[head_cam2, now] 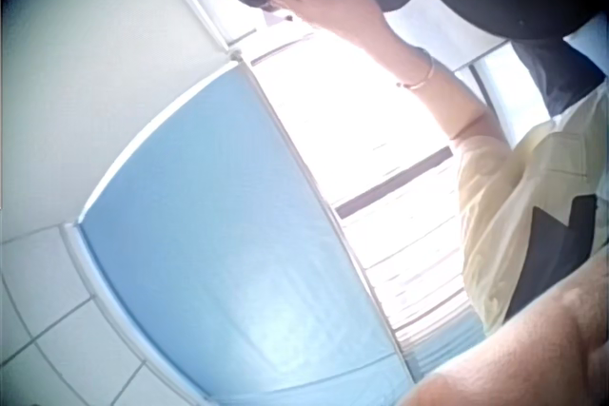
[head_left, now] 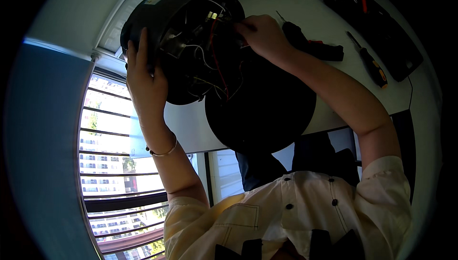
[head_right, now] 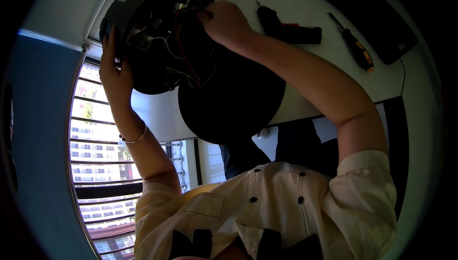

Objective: The person uses a power drill to remove screws from a black cylindrical device, then manipulates internal wires by hand. The person continues to adjust and connect wires inside the device throughout the clip.

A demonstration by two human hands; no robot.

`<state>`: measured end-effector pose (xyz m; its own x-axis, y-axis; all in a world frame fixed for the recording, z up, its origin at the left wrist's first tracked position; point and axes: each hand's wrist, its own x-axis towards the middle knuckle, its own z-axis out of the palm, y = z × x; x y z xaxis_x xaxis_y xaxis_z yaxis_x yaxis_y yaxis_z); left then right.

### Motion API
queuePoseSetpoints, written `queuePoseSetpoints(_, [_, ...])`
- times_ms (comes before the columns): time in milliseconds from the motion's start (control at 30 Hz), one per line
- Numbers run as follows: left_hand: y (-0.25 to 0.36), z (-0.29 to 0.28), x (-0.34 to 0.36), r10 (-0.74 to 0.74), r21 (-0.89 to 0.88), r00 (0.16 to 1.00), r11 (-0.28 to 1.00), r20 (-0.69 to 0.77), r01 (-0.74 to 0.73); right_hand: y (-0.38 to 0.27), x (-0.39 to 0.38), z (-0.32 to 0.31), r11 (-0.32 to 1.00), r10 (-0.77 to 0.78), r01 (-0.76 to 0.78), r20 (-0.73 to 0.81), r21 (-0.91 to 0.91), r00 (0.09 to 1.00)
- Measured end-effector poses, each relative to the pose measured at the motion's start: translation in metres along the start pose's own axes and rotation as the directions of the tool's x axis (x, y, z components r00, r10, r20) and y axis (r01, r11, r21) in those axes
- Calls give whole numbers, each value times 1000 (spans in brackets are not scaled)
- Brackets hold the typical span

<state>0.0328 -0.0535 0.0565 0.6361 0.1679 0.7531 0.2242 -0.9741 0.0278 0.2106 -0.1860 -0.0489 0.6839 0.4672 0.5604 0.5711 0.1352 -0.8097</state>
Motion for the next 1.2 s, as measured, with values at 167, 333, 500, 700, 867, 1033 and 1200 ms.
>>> queuePoseSetpoints(167, [-4, -2, 0, 4, 20, 999, 1000, 34, -4, -33, 13, -19, 554, 451, -659, 482, 509, 751])
queuePoseSetpoints(333, [-3, -3, 0, 43, 69, 999, 997, 13, -44, -20, 23, -29, 363, 317, -711, 638, 602, 702])
queuePoseSetpoints(500, [-4, -3, -1, 45, 107, 999, 993, 7, -45, -16, 30, -26, 221, 257, -773, 729, 595, 635])
queuePoseSetpoints(700, [-8, -4, -2, 47, 84, 999, 995, 24, -49, -24, 24, -21, 683, 349, -572, 485, 454, 802])
queuePoseSetpoints(867, [-11, -5, -2, 78, 80, 997, 994, 30, -80, -19, 17, -3, 950, -41, 80, 132, -303, 990])
queuePoseSetpoints(1033, [-11, -6, -3, 49, 100, 998, 994, 31, -51, -11, 12, -5, 595, -553, 521, 158, -612, 818])
queuePoseSetpoints(1200, [-9, -6, -1, 36, 171, 999, 984, 35, -42, -34, 21, -11, 940, 286, -325, 283, 100, 915])
